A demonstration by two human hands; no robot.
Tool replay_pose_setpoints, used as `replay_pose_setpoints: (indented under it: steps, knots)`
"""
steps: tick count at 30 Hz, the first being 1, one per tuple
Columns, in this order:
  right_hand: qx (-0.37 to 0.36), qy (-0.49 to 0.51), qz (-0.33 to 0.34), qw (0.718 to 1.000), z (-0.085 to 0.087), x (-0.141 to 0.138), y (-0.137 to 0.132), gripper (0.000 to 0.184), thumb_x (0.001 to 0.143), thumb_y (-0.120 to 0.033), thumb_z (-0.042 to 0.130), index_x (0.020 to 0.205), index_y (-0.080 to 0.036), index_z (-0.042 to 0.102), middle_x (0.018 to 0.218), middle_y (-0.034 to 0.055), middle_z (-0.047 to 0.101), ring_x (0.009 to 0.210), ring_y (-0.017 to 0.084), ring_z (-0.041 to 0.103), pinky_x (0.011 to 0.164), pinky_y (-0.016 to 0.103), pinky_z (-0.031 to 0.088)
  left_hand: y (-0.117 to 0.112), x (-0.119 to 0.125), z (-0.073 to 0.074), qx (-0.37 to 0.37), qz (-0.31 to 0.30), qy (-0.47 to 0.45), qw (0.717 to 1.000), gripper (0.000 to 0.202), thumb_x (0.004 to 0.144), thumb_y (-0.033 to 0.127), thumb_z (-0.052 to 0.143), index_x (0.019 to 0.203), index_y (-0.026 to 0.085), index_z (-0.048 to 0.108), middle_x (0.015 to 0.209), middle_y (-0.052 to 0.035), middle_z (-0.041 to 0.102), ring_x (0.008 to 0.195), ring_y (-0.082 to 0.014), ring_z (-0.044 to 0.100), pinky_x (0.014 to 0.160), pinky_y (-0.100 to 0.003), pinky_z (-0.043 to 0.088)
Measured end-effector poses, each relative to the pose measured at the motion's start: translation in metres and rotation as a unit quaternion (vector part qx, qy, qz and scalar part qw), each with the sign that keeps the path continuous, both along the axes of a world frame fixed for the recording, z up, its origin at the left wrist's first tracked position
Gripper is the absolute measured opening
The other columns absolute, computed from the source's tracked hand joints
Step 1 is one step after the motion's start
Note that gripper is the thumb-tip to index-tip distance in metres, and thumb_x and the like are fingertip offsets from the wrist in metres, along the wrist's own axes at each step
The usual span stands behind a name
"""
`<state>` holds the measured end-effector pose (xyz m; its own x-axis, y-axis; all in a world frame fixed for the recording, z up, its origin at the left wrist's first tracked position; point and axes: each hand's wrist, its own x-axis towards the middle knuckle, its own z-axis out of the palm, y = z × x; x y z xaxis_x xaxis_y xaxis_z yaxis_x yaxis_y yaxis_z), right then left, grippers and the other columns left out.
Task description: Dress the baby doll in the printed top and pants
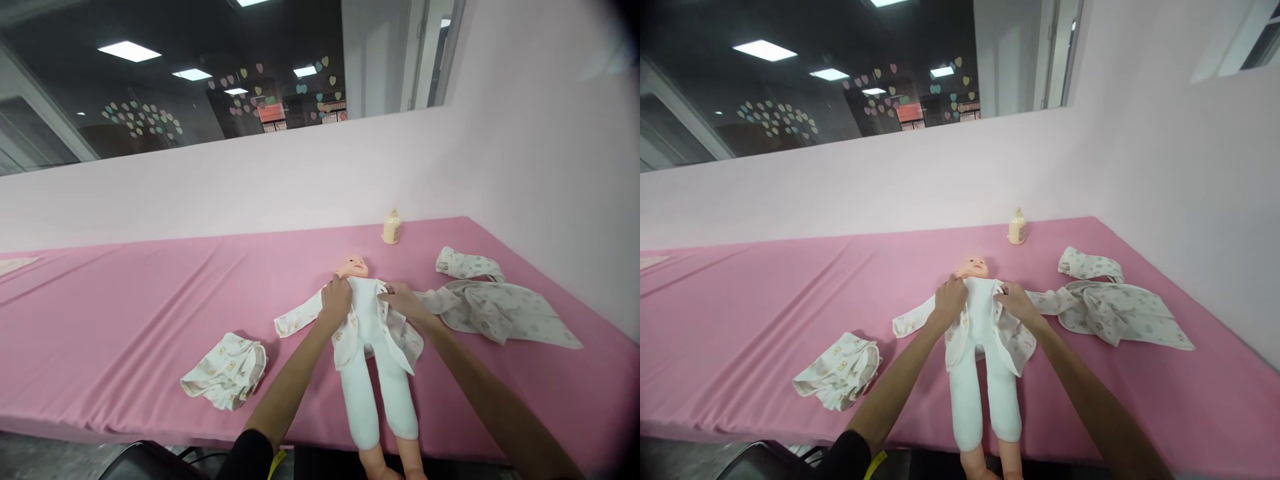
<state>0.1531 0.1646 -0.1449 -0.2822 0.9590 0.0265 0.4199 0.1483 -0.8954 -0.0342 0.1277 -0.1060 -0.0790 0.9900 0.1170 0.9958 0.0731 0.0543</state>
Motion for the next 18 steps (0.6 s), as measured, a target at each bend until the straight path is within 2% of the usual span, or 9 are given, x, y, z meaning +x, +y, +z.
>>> replay_pose_setpoints:
  steps: [4, 8, 13, 18]
  knots:
    - [0.001, 0.028, -0.010, 1.000, 0.008, -0.002, -0.007, 0.014, 0.070, -0.029, 0.050, 0.066, -0.020, 0.040, 0.059, -0.0056, 0.035, 0.054, 0.010, 0.032, 0.049, 0.023, 0.022, 0.004, -0.004, 0.001, 0.006, -0.004, 0.020, 1.000, 0.031, 0.089, 0.001, 0.036, 0.109, 0.009, 0.058, 0.104, -0.0162, 0.061, 0.096, -0.0247, 0.064, 0.077, -0.031, 0.047]
    - [0.016, 0.036, -0.034, 0.999, 0.013, -0.003, -0.010, 0.017, 0.071, -0.029, 0.048, 0.063, -0.020, 0.037, 0.058, -0.0051, 0.033, 0.055, 0.010, 0.031, 0.050, 0.024, 0.020, 0.004, -0.010, 0.001, 0.012, -0.015, 0.025, 0.999, 0.029, 0.089, 0.000, 0.037, 0.102, 0.011, 0.060, 0.099, -0.0140, 0.062, 0.090, -0.0221, 0.065, 0.074, -0.029, 0.046]
    - [0.047, 0.058, -0.079, 0.994, 0.011, -0.012, -0.004, 0.027, 0.078, -0.038, 0.048, 0.063, -0.021, 0.034, 0.059, -0.0046, 0.030, 0.056, 0.011, 0.031, 0.051, 0.025, 0.021, 0.005, -0.011, -0.002, 0.038, -0.026, 0.016, 0.999, 0.029, 0.098, 0.012, 0.031, 0.097, 0.012, 0.061, 0.094, -0.0121, 0.064, 0.084, -0.0203, 0.064, 0.071, -0.029, 0.044]
    - [0.084, 0.076, -0.093, 0.989, 0.014, -0.036, 0.003, 0.030, 0.082, -0.042, 0.046, 0.062, -0.020, 0.038, 0.060, -0.0029, 0.037, 0.059, 0.012, 0.035, 0.053, 0.025, 0.023, 0.004, -0.005, -0.007, 0.059, -0.062, 0.006, 0.996, 0.028, 0.099, 0.015, 0.032, 0.105, 0.014, 0.059, 0.103, -0.0114, 0.064, 0.093, -0.0208, 0.063, 0.075, -0.029, 0.044]
